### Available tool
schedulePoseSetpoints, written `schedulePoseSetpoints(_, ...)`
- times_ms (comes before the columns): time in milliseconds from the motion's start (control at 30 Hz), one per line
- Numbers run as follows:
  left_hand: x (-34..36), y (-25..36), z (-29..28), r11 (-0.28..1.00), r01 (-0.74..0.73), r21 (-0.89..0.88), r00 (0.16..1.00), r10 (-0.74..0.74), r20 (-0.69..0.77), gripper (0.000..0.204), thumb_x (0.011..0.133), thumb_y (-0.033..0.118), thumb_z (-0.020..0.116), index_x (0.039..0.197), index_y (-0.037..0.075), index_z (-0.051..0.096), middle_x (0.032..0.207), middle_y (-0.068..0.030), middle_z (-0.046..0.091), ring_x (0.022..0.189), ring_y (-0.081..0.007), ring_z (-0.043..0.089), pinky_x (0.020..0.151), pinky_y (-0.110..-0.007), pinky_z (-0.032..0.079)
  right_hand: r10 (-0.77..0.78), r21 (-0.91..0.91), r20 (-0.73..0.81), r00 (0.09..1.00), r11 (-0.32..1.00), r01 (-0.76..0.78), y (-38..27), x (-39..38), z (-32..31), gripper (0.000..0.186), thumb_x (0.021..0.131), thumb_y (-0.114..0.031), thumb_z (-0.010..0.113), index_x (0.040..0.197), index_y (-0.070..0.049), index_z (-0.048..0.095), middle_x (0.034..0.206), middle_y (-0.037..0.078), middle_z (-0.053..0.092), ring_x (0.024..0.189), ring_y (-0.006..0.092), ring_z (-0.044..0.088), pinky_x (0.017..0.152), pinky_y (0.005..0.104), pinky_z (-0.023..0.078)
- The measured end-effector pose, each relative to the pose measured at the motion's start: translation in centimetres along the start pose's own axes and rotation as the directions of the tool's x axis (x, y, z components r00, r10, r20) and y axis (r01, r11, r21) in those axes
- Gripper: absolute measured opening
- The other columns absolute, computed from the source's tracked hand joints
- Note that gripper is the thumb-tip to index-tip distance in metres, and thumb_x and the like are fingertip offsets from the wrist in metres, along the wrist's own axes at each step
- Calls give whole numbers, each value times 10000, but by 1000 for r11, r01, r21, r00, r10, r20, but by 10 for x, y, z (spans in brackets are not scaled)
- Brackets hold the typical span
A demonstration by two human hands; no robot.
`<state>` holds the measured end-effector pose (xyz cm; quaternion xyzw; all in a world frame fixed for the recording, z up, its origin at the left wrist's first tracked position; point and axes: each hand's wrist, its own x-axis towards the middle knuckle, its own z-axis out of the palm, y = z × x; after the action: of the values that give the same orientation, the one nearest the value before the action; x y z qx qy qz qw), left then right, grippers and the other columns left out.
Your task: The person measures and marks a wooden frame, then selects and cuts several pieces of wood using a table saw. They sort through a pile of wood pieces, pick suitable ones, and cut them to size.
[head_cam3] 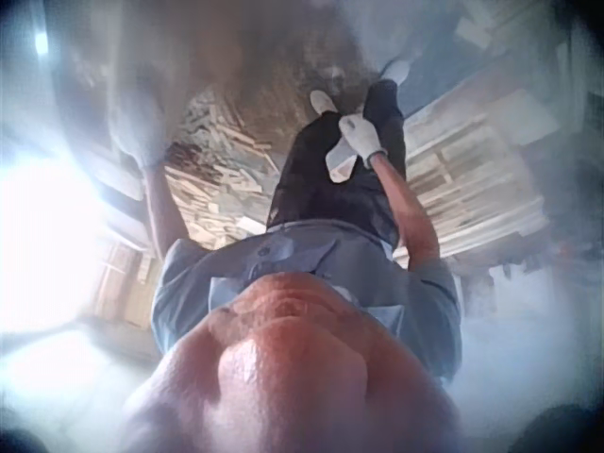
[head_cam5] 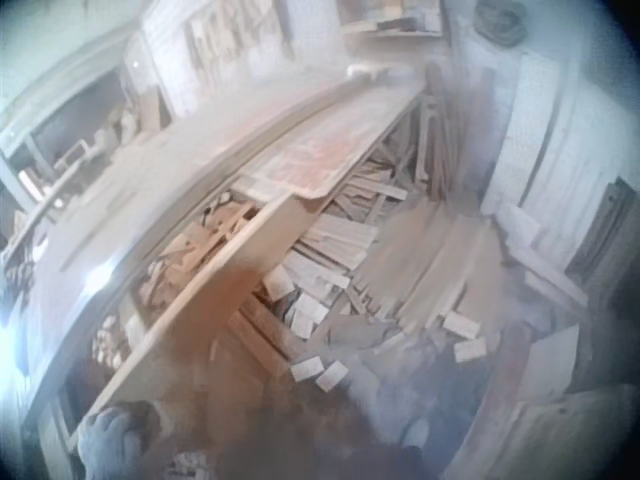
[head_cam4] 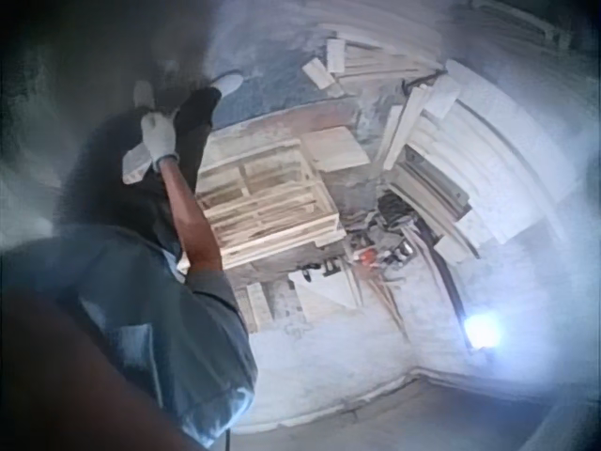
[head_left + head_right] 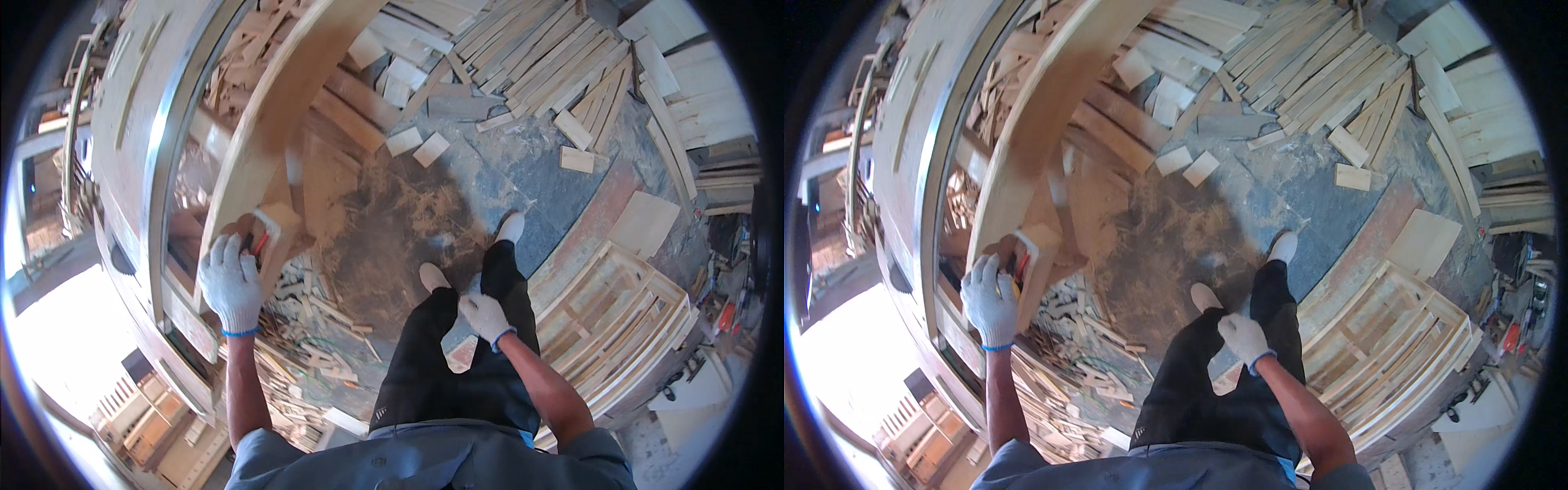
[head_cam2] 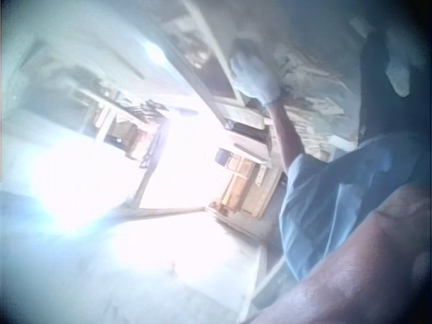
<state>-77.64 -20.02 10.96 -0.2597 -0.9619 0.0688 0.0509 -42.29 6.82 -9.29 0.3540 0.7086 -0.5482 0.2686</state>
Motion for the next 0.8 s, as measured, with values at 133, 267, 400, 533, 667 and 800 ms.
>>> schedulePoseSetpoints(133,53,66,-16,977,-69,-204,997,62,-38,348,845,115,575,1170,35,671,1245,-177,632,1143,-381,578,1004,-475,445,-79,-29,160,984,996,85,16,-4,1,327,945,-358,569,963,-67,715,966,186,712,962,389,671,831,473,524)
schedulePoseSetpoints(267,128,131,-27,969,-88,-231,996,80,-46,413,856,107,584,1261,37,629,1333,-202,580,1224,-389,549,1052,-471,426,-241,-42,257,936,965,260,15,13,-29,291,959,-332,554,988,-92,716,1049,143,717,1005,366,660,865,478,515)
schedulePoseSetpoints(400,211,174,-11,989,-121,-81,989,114,-91,539,884,116,595,1404,9,501,1427,-223,507,1303,-407,492,1087,-477,399,-152,177,145,978,976,126,-20,63,-127,246,965,-278,556,997,-86,707,996,153,704,987,357,663,840,461,521)
schedulePoseSetpoints(533,288,222,18,989,-142,32,965,146,-220,580,908,142,602,1447,0,441,1432,-238,504,1292,-416,504,1075,-484,409,-144,211,-67,987,965,155,6,109,-209,247,962,-280,572,983,-70,700,861,155,689,847,345,679,777,437,531)
schedulePoseSetpoints(667,331,220,47,999,25,21,955,-17,-296,592,912,185,615,1446,-4,444,1383,-270,532,1251,-435,535,1052,-487,427,253,713,153,955,642,-284,14,132,-280,269,976,-265,582,897,-31,689,724,22,645,635,94,606,589,277,490)
schedulePoseSetpoints(800,346,231,53,978,187,-90,935,-205,-288,553,907,198,642,1399,-8,497,1304,-245,596,1209,-380,581,1035,-449,444,265,676,166,950,671,-305,27,165,-301,291,978,-275,577,859,-30,680,722,23,656,618,114,613,573,291,486)
